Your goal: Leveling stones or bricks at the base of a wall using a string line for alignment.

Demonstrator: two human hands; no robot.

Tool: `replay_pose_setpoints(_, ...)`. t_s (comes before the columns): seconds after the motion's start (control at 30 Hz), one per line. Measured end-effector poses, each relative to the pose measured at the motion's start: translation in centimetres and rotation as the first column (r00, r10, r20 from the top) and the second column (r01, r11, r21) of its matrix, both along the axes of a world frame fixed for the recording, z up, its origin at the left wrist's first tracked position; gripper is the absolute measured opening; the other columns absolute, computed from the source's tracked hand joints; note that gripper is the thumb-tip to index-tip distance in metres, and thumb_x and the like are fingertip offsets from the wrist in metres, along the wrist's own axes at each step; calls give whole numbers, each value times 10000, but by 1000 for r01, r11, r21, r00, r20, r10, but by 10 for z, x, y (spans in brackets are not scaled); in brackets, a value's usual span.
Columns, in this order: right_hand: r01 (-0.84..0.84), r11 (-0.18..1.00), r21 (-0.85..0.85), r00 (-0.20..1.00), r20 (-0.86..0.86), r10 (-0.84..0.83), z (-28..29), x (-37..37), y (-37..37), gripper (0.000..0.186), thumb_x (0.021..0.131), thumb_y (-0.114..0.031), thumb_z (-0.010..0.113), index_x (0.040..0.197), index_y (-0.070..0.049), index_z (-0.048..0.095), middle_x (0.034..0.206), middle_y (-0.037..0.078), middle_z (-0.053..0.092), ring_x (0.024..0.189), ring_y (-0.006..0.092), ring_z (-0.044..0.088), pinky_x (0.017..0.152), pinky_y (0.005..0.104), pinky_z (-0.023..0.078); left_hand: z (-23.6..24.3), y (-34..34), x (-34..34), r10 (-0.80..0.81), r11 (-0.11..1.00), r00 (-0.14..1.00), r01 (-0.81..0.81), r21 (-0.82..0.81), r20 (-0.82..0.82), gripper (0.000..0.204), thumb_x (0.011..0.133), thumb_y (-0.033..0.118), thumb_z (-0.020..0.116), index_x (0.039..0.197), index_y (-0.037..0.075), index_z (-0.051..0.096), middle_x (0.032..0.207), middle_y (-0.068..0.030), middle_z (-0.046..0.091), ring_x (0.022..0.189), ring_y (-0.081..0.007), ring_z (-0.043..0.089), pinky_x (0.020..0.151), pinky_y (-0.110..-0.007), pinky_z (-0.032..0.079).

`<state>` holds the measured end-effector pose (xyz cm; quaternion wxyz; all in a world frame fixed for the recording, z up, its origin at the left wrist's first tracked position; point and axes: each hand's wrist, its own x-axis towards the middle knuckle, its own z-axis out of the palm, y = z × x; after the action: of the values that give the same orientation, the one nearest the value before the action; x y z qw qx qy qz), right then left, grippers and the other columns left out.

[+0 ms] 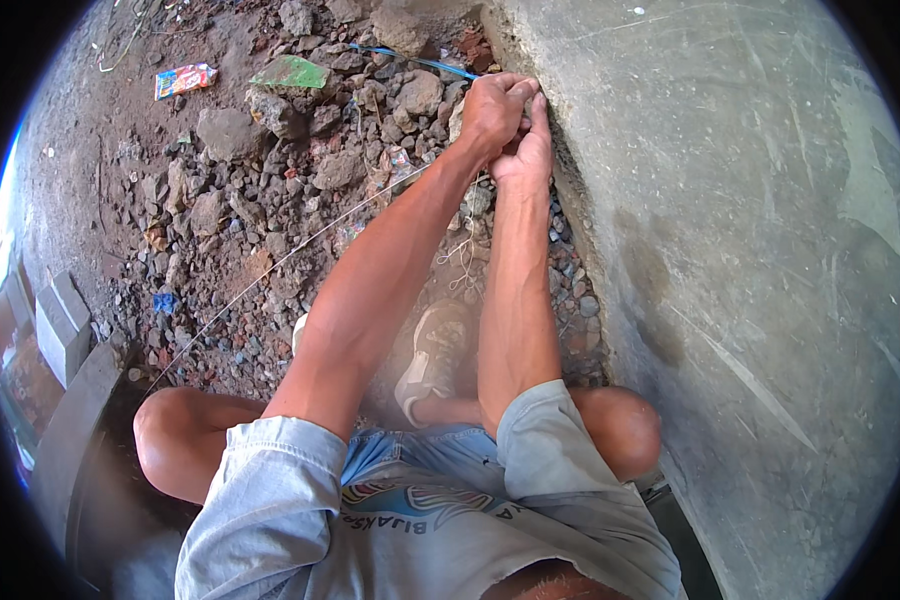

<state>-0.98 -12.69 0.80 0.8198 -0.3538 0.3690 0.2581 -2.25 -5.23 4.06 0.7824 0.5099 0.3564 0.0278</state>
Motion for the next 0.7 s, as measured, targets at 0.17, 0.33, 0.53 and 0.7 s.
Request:
replay_pose_setpoints(0.17, -14, 992, 125, 996, -89, 26, 7, -1, -2, 308, 852, -400, 660, 738, -139, 543, 649, -33, 485, 638, 139, 500, 645, 325, 483, 1, 3, -2, -7, 1000, 1000, 7, -7, -23, 234, 899, 209, 616, 1012, 8, 654, 742, -10, 629, 523, -56, 524, 440, -209, 446)
replay_pose_setpoints(0.33, 30, 973, 228, 992, -128, -1, 13, -6, -1, 335, 833, -394, 684, 667, -167, 503, 596, -58, 450, 571, 103, 420, 568, 260, 427, 0, 5, -3, -50, 999, 998, 50, -4, 22, 237, 903, 215, 612, 1031, 19, 650, 709, -5, 617, 497, -48, 511, 403, -189, 412)
replay_pose_setpoints(0.53, -108, 985, 134, 993, -28, 112, 20, 3, 4, 360, 836, -369, 688, 637, -166, 468, 578, -53, 428, 565, 87, 418, 554, 222, 417, 0, 2, -5, 50, 997, 999, -50, -64, 10, 210, 907, 220, 609, 968, 24, 647, 691, 16, 591, 514, -34, 505, 418, -178, 412)
replay_pose_setpoints(0.7, -10, 998, 67, 986, -166, 22, 15, 4, 8, 311, 890, -421, 603, 759, -156, 507, 639, -45, 423, 543, 90, 387, 517, 260, 420, 3, 4, -5, 40, 998, 999, -41, -56, -12, 193, 912, 236, 602, 954, 54, 649, 712, 22, 582, 519, -49, 529, 452, -190, 449)
